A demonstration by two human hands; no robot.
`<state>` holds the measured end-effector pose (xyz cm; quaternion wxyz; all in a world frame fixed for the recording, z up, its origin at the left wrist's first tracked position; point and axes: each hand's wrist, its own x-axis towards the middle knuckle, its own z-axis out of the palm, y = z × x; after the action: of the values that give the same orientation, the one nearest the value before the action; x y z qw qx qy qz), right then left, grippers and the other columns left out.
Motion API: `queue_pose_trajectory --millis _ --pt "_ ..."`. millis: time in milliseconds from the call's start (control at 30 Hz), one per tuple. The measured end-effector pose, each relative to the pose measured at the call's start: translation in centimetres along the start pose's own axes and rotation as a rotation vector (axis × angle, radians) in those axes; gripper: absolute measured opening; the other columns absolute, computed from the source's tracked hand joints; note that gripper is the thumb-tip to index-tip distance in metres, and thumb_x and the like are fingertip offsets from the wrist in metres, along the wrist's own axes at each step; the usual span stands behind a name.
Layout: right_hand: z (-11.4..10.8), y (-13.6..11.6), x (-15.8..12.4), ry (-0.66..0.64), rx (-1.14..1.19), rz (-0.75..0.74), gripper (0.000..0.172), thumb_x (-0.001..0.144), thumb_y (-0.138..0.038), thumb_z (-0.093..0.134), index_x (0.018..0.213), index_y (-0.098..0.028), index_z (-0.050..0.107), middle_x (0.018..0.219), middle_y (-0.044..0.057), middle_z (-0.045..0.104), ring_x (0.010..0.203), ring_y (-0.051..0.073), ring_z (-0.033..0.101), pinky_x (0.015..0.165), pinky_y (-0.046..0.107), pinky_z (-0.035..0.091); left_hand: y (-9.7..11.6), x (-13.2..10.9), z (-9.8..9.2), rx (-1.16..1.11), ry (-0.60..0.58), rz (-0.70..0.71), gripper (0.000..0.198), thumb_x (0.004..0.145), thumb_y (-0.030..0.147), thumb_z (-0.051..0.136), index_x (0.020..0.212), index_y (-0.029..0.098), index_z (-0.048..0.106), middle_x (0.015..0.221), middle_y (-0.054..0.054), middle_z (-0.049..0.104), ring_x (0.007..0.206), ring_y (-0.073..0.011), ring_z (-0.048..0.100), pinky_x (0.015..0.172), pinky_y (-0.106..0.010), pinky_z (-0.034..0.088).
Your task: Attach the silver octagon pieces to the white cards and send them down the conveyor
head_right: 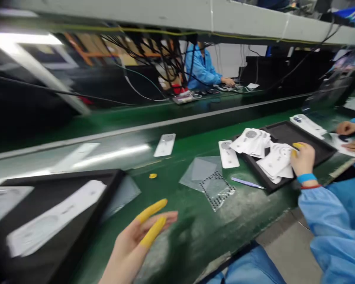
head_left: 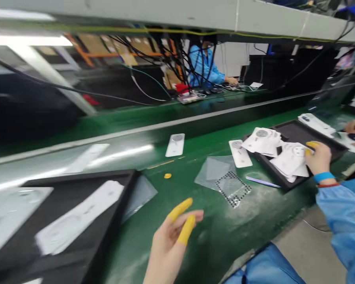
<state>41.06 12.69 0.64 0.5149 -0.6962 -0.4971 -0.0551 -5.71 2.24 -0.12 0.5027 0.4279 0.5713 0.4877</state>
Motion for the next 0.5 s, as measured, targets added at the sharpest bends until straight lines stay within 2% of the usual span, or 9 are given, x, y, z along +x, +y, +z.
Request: queue_pose_trajectory --millis 33,67,133,200,233,267,367,433,500 --pt "0.7 -0.3 -0.8 -0.005 0.024 -0.025 0.004 0.077 -0.014 0.064 0.073 -0.015 0.066 0.107 0.023 0.068 0.126 0.044 0.050 0.112 0.063 0.024 0.9 2.4 0.0 0.159 0.010 0.043 0.042 0.078 0.036 0.069 0.114 0.014 0.064 0.093 -0.010 0.079 0.088 -0.0264 0.074 0.085 -0.037 0.057" --pt "1.4 -0.8 -1.9 -0.018 0.050 -0.056 0.005 0.078 -0.014 0.062 0.079 -0.015 0.067 0.113 0.022 0.066 0.129 0.043 0.048 0.114 0.061 0.024 1.9 5.3 0.1 0.344 0.018 0.028 0.040 0.080 0.027 0.067 0.116 0.012 0.061 0.096 -0.011 0.078 0.092 -0.0245 0.073 0.088 -0.036 0.056" --pt "3.1 -2.9 -5.6 -0.084 0.107 -0.138 0.015 0.082 -0.018 0.060 0.094 -0.017 0.069 0.119 0.018 0.065 0.126 0.036 0.053 0.113 0.054 0.034 3.6 11.5 0.6 0.491 0.137 0.048 0.038 0.084 0.017 0.064 0.121 0.009 0.058 0.104 -0.013 0.075 0.101 -0.0230 0.070 0.092 -0.037 0.053" --pt "4.7 -5.8 -10.4 -0.203 0.161 -0.233 0.020 0.085 -0.024 0.062 0.104 -0.022 0.069 0.116 0.010 0.069 0.114 0.028 0.063 0.107 0.046 0.046 4.9 17.5 1.8 0.607 0.224 0.051 0.034 0.090 0.024 0.063 0.122 0.015 0.058 0.118 -0.010 0.067 0.104 -0.0243 0.066 0.090 -0.046 0.053" --pt "5.5 -7.2 -12.8 -0.296 0.183 -0.286 0.022 0.088 -0.025 0.060 0.108 -0.024 0.068 0.117 0.007 0.069 0.112 0.025 0.065 0.103 0.043 0.051 5.3 20.0 2.6 0.655 0.257 0.047 0.035 0.091 0.028 0.063 0.123 0.016 0.058 0.123 -0.010 0.063 0.106 -0.0250 0.064 0.089 -0.047 0.053" --pt "6.2 -8.4 -15.0 -0.409 0.218 -0.364 0.025 0.092 -0.024 0.056 0.115 -0.023 0.066 0.121 0.009 0.067 0.114 0.024 0.064 0.102 0.042 0.053 5.6 22.1 3.5 0.695 0.285 0.041 0.036 0.091 0.029 0.062 0.124 0.017 0.057 0.125 -0.011 0.061 0.107 -0.0254 0.063 0.089 -0.047 0.053" --pt "7.5 -10.3 -19.4 -0.678 0.174 -0.513 0.032 0.095 -0.024 0.053 0.126 -0.021 0.058 0.136 0.013 0.059 0.127 0.026 0.056 0.104 0.049 0.050 5.6 26.1 5.4 0.796 0.328 0.011 0.038 0.091 0.032 0.062 0.125 0.017 0.056 0.128 -0.011 0.059 0.107 -0.0258 0.062 0.088 -0.047 0.053" --pt "7.4 -10.4 -20.4 -0.792 0.095 -0.562 0.033 0.093 -0.024 0.058 0.125 -0.020 0.060 0.140 0.015 0.055 0.133 0.031 0.050 0.104 0.056 0.048 5.2 27.6 5.6 0.859 0.326 -0.016 0.038 0.091 0.032 0.061 0.126 0.017 0.056 0.129 -0.011 0.058 0.108 -0.0261 0.061 0.089 -0.048 0.053" --pt "7.1 -10.0 -20.3 -0.843 0.058 -0.596 0.029 0.090 -0.022 0.062 0.119 -0.018 0.063 0.138 0.016 0.057 0.131 0.032 0.051 0.102 0.058 0.048 4.9 28.6 5.2 0.926 0.298 -0.032 0.038 0.091 0.032 0.062 0.126 0.017 0.056 0.129 -0.011 0.058 0.109 -0.0263 0.061 0.089 -0.048 0.053"
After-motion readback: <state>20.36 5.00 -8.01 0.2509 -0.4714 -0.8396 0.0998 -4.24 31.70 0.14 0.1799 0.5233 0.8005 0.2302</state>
